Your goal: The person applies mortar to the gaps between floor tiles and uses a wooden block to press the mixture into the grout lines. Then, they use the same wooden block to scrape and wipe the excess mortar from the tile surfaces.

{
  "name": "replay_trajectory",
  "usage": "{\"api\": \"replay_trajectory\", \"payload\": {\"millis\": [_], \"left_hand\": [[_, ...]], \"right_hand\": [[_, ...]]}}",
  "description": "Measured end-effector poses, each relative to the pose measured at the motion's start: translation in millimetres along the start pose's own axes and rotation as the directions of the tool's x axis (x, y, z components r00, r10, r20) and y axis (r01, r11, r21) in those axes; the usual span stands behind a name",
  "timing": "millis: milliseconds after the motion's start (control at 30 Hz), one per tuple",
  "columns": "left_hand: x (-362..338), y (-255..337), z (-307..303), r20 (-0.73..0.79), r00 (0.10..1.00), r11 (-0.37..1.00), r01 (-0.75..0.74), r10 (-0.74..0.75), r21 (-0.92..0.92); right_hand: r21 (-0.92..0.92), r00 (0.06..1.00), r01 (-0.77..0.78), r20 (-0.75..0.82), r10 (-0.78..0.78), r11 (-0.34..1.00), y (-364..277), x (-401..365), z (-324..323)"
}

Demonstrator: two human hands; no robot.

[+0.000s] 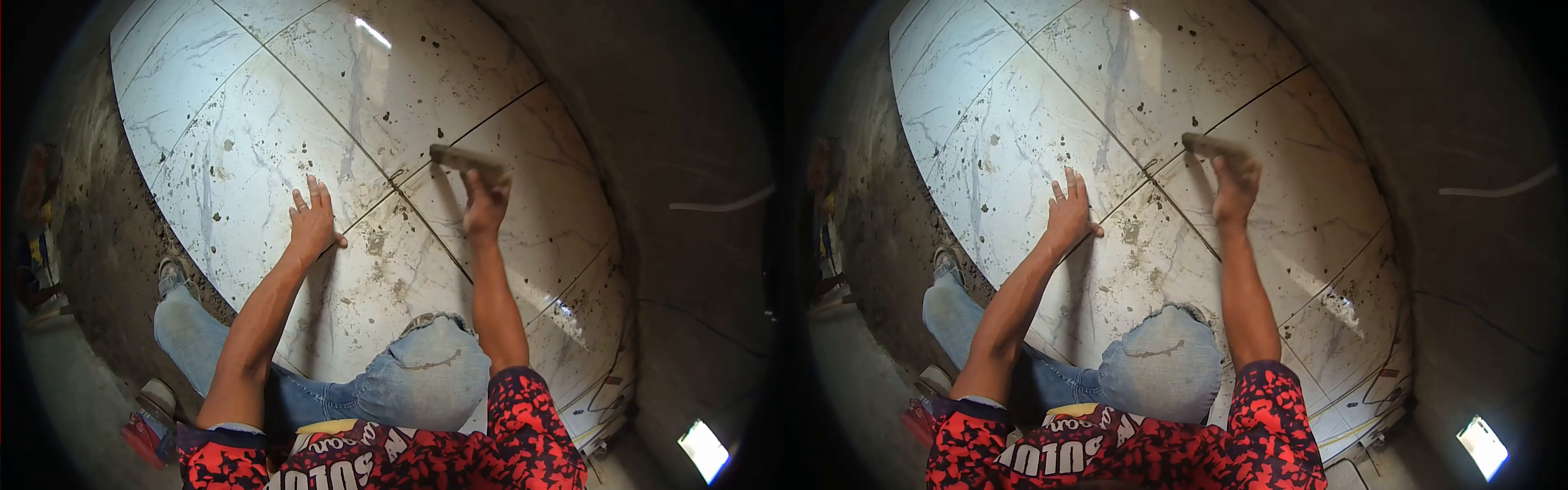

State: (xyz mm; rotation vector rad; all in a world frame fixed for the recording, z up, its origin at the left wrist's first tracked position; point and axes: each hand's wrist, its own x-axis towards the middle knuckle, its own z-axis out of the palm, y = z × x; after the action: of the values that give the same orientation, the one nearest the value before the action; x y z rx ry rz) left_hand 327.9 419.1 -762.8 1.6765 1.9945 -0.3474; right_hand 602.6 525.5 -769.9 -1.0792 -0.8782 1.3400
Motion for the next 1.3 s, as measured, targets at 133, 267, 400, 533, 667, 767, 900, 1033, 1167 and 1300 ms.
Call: {"api": "replay_trajectory", "payload": {"millis": [133, 267, 400, 533, 667, 767, 900, 1033, 1167, 1300], "left_hand": [[-0.5, -4.6, 5.9, -0.046, 0.999, 1.0, -0.003, 0.003, 0.009], [3.8, -12.6, 9.6, -0.048, 0.998, 0.999, -0.031, 0.03, -0.02], [21.9, -23.3, 2.9, -0.026, 0.999, 0.989, -0.034, 0.031, -0.146], [8.9, -3.4, -9.2, -0.352, 0.935, 0.746, -0.255, 0.029, -0.615], [-7.4, 44.2, -62.0, -0.553, 0.785, 0.625, -0.585, 0.277, -0.517], [-9.5, 54.8, -86.7, -0.434, 0.62, 0.564, -0.781, 0.653, -0.267], [-4.9, 36.8, -84.7, -0.072, 0.798, 0.626, -0.521, 0.598, -0.581], [-20.2, 40.0, -60.4, 0.032, 0.898, 0.62, -0.276, 0.439, -0.735], [-15.8, 72.7, -42.0, -0.004, 0.963, 0.7, -0.198, 0.269, -0.687], [14.3, 85.8, -25.4, -0.102, 0.971, 0.702, -0.228, 0.217, -0.675]], "right_hand": [[-0.286, 0.821, 0.498, 0.46, -0.339, 0.818, -13.2, -56.3, 29.1], [-0.327, 0.618, 0.763, 0.621, -0.482, 0.557, -24.1, -72.0, 46.0], [-0.34, 0.555, 0.807, 0.716, -0.424, 0.482, -25.8, -79.6, 43.2], [-0.377, 0.542, 0.827, 0.732, -0.413, 0.418, -27.7, -86.8, 40.5], [-0.367, 0.537, 0.816, 0.766, -0.353, 0.446, -21.3, -88.6, 29.4], [-0.38, 0.77, 0.542, 0.583, -0.261, 0.75, -27.7, -94.9, 28.9], [-0.018, 0.957, -0.19, 0.22, 0.189, 0.982, -29.2, -92.8, 26.9], [0.108, 0.963, -0.254, 0.125, 0.24, 0.961, -8.4, -79.1, 24.5], [0.093, 0.946, -0.318, 0.105, 0.308, 0.944, 5.3, -68.2, 31.1], [-0.312, 0.996, -0.076, -0.06, 0.061, 0.947, 27.8, -38.2, -16.6]]}}
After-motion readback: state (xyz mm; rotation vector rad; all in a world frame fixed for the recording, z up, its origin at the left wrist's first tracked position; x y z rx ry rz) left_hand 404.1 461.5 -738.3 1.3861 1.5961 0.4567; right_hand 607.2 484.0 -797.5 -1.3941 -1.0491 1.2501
